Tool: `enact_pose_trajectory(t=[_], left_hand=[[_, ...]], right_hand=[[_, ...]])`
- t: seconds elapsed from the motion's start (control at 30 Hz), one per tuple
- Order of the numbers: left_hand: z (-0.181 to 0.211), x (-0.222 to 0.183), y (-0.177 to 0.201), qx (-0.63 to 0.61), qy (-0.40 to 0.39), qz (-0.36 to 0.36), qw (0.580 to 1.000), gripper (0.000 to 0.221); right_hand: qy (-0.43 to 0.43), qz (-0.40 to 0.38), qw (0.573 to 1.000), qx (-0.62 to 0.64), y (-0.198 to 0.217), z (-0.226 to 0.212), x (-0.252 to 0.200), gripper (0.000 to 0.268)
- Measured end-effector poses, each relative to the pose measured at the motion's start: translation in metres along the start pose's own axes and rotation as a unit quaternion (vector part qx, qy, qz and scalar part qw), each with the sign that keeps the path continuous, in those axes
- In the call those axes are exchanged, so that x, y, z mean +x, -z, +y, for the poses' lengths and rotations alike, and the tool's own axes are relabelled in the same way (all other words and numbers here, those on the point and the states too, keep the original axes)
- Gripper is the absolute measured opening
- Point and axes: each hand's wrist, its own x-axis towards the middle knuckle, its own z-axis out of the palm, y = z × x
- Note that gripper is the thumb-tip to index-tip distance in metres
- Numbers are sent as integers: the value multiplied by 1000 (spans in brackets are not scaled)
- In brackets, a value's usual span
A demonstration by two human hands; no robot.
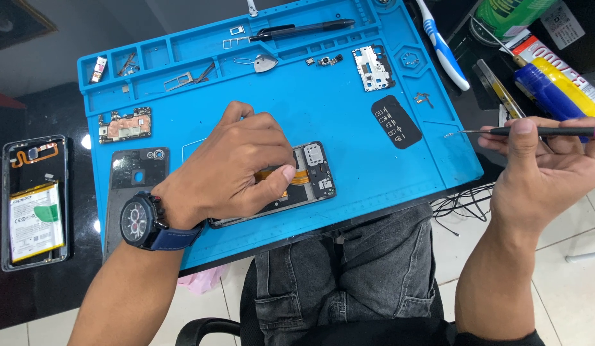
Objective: The person uses a screwdriver to remove screws from a disassembled smartphone placed on a blue work mat. They carefully unscrew components and place the screws on the mat while handling the phone's internal parts.
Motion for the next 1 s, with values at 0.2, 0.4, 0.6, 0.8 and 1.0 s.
enact_pose_trajectory(t=[0.2,0.4,0.6,0.8,1.0], left_hand=[[1,1,-1,14,4,0,1000,52],[3,5,0,29,22,4,999,44],[1,6,-4,41,25,12,999,45],[2,8,-6,49,18,21,998,45],[5,9,-5,43,10,31,999,42]], right_hand=[[5,-6,1000,-2,0,0,-2,29],[-9,-2,999,39,2,5,-2,31],[-37,1,998,54,7,11,-3,30],[-66,16,997,32,7,11,1,34],[-103,26,994,41,7,8,2,35]])
